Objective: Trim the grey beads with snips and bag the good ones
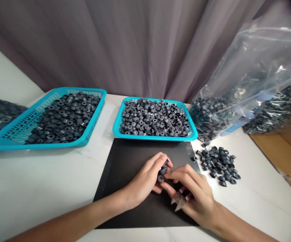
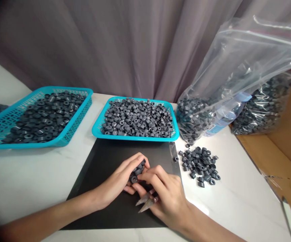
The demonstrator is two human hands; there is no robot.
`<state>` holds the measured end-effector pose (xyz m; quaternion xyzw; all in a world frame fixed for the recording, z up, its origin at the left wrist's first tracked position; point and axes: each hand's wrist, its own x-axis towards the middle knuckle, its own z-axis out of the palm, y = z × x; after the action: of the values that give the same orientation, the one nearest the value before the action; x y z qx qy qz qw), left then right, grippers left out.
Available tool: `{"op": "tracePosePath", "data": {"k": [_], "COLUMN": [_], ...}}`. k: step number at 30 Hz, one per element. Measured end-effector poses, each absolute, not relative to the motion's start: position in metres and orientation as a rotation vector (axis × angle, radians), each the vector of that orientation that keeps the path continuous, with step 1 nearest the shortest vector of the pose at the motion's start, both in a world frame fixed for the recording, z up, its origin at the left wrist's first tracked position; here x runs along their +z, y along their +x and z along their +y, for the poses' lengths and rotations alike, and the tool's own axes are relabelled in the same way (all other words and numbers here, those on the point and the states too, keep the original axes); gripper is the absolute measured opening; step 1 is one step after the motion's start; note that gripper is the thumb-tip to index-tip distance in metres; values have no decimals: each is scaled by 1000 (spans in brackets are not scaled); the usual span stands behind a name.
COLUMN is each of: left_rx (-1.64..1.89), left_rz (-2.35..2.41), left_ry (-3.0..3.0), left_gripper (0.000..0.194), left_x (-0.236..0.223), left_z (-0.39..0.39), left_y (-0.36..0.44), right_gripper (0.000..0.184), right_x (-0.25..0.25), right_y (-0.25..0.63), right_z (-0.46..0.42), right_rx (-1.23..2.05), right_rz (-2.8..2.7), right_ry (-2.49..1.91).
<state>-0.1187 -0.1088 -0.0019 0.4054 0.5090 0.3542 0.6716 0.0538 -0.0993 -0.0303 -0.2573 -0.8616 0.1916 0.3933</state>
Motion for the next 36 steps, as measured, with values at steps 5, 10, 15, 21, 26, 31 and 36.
{"op": "tracePosePath", "data": {"k": [5, 10, 15, 21, 26, 31, 36], "left_rx": [812, 826, 816, 832, 842, 829, 814], "left_rz": [1132, 1124, 1135, 1110, 1120, 1173, 1172], "left_ry": [918, 897, 917, 938, 988, 1069, 1095], "left_gripper": [33, 35, 33, 34, 39, 40, 40], "left_x": [-5, -6, -5, -5, -4, -2, -1], "left_z": [-109, -109, -109, -107, -109, -113, -112], "left_y": [-119, -120, -120, -120, -118, -118, -118], "right_gripper": [14, 16, 14, 20, 24, 25, 27], "right_x": [-29, -33, -34, -36, -39, -41, -46], "right_y": [54, 55, 57, 62, 64, 66, 67], "right_z": [-96, -95, -95, -94, -94, -95, -96], "right_rx": [500, 445, 400, 350, 358, 340, 342], "right_rz": [-2185, -2215, -2247, -2289, -2282, -2312, -2312], "right_ry": [-681, -653, -615, -585, -567, -524, -523]}}
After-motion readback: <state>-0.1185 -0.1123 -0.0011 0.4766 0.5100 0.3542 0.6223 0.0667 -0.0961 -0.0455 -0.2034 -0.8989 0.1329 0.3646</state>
